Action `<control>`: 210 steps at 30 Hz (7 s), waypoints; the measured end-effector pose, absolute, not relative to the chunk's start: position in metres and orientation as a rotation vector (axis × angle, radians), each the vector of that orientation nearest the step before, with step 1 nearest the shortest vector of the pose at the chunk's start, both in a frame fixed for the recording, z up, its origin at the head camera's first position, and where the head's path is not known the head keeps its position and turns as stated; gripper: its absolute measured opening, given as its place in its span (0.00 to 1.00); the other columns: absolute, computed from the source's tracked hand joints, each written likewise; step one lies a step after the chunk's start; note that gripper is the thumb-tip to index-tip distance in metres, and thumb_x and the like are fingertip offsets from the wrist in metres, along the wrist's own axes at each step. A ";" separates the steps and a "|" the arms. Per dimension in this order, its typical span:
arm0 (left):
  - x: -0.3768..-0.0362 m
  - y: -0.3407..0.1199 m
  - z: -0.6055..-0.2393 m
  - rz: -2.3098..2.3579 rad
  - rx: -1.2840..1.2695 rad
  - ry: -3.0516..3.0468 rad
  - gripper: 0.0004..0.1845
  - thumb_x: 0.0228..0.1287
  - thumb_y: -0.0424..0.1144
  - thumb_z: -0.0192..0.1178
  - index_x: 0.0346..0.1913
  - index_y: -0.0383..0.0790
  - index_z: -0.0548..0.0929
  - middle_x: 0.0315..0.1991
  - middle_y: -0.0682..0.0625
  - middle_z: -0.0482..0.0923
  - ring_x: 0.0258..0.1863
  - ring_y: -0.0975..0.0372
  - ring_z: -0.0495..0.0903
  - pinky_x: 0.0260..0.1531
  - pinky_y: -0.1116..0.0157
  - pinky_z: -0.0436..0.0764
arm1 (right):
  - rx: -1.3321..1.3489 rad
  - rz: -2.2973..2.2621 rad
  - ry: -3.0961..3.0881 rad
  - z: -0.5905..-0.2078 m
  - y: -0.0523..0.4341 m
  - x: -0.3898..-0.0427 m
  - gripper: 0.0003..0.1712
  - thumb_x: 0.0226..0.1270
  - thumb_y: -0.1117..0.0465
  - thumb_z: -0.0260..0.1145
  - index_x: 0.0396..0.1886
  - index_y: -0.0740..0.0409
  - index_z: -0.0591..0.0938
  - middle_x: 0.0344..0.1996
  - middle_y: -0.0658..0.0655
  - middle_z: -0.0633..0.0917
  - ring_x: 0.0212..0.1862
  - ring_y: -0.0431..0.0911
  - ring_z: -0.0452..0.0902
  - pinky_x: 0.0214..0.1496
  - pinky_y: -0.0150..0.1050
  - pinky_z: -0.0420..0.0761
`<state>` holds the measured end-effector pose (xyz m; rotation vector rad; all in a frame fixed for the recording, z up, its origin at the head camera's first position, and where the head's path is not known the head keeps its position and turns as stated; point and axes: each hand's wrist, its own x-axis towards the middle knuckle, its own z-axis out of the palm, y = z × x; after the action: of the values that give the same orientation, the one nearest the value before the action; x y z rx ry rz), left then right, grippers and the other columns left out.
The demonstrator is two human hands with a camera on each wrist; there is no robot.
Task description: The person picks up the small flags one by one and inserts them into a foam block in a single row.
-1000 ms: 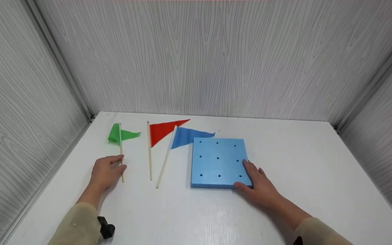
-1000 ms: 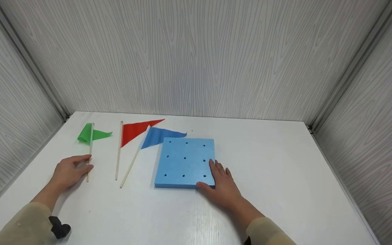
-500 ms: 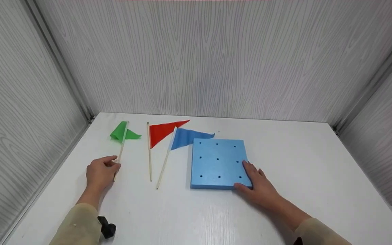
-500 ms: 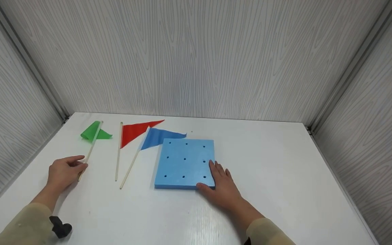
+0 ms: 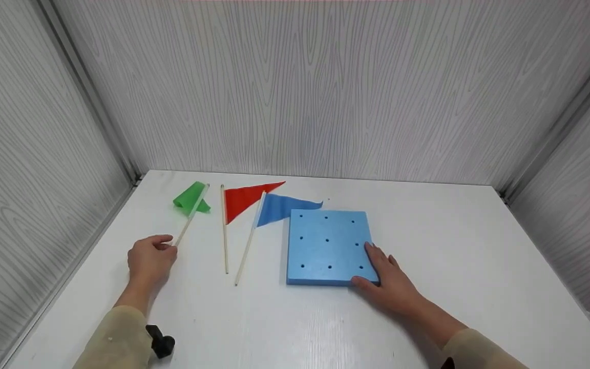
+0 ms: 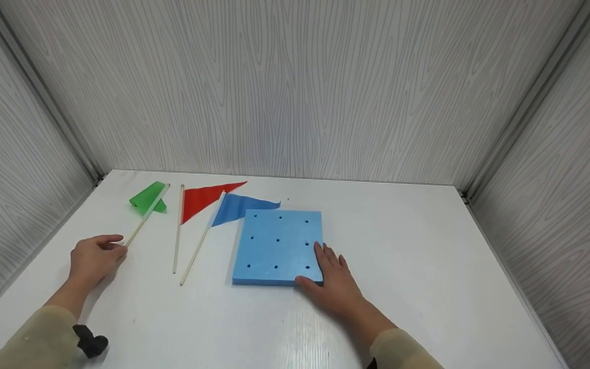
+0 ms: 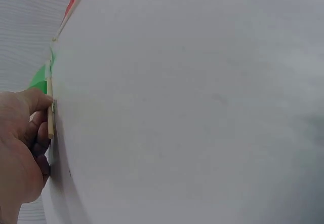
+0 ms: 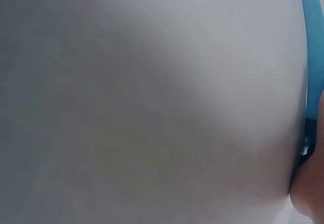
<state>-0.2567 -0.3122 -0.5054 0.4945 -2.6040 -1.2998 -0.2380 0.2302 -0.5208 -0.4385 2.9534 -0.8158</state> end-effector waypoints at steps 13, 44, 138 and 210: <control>-0.259 -0.320 -0.487 -1.346 0.452 -2.859 0.23 0.75 0.35 0.56 0.66 0.23 0.79 0.57 0.31 0.81 0.46 0.51 0.81 0.38 0.64 0.83 | -0.449 -0.825 2.956 -0.520 0.231 -0.238 0.59 0.73 0.26 0.60 0.88 0.55 0.50 0.84 0.64 0.56 0.84 0.58 0.50 0.84 0.57 0.45; -0.272 -0.262 -0.432 -1.650 0.140 -2.522 0.21 0.82 0.35 0.55 0.70 0.30 0.77 0.56 0.39 0.78 0.49 0.59 0.79 0.46 0.73 0.80 | -0.423 -0.842 2.934 -0.517 0.229 -0.236 0.59 0.73 0.26 0.60 0.88 0.53 0.51 0.85 0.62 0.55 0.85 0.57 0.48 0.84 0.56 0.45; -0.309 0.033 -0.474 -1.807 -0.395 -2.579 0.11 0.78 0.35 0.63 0.56 0.38 0.90 0.45 0.56 0.88 0.45 0.64 0.82 0.54 0.62 0.82 | -0.485 -0.885 2.908 -0.520 0.217 -0.230 0.61 0.71 0.25 0.61 0.88 0.55 0.50 0.84 0.62 0.57 0.84 0.56 0.49 0.84 0.57 0.43; -0.299 -0.257 -0.485 -1.649 0.245 -2.679 0.24 0.79 0.46 0.63 0.71 0.40 0.78 0.58 0.40 0.82 0.55 0.52 0.77 0.52 0.66 0.79 | -0.415 -0.840 2.910 -0.520 0.215 -0.230 0.60 0.72 0.24 0.59 0.88 0.51 0.50 0.85 0.59 0.55 0.85 0.54 0.47 0.85 0.54 0.43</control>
<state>-0.2988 -0.2571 -0.4847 0.2451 -2.6787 -1.6493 -0.2296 0.2149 -0.5202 -0.4154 2.9098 -0.8403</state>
